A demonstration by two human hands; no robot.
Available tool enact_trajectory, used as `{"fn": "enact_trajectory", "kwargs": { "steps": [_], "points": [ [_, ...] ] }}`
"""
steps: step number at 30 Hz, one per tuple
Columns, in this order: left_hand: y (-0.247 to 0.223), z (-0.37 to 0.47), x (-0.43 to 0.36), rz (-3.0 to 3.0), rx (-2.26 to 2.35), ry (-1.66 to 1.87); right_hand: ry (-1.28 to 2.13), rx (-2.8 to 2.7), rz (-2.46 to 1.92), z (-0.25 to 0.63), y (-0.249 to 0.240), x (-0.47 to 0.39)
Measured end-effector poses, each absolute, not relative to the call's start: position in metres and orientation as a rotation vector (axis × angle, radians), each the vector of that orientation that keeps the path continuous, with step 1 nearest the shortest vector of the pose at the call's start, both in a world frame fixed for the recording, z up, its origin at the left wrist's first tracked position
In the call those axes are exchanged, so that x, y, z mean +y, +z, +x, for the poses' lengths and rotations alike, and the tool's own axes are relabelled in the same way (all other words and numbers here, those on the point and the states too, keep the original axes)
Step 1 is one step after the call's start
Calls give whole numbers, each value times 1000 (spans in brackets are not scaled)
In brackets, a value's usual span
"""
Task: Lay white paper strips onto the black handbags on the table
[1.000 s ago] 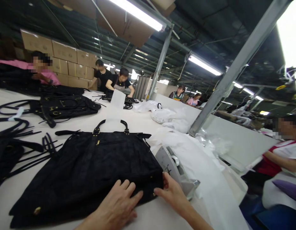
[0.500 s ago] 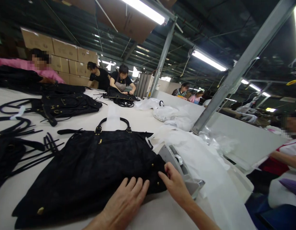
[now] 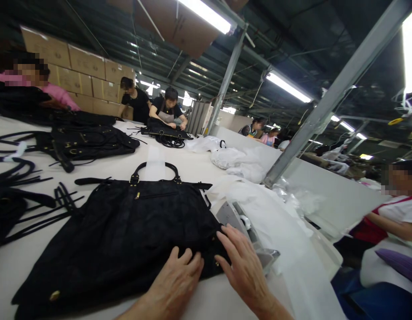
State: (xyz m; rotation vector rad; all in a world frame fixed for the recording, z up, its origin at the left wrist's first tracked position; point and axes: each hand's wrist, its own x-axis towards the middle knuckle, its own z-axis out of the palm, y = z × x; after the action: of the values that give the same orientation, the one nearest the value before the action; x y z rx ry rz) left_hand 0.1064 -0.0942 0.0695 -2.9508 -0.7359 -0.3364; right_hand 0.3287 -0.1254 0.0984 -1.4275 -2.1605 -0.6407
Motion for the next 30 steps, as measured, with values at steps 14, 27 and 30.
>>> {"fn": "enact_trajectory", "kwargs": {
  "steps": [14, 27, 30],
  "points": [
    [70, 97, -97, -2990, -704, -498, -730, -2361, -980, 325, 91, -115],
    [65, 98, -101, -2623, -556, -895, -794, -2463, -849, 343, 91, -135],
    [66, 98, -103, -2620, -555, -933, -796, -2485, -823, 341, 99, -135]
  ]
}}
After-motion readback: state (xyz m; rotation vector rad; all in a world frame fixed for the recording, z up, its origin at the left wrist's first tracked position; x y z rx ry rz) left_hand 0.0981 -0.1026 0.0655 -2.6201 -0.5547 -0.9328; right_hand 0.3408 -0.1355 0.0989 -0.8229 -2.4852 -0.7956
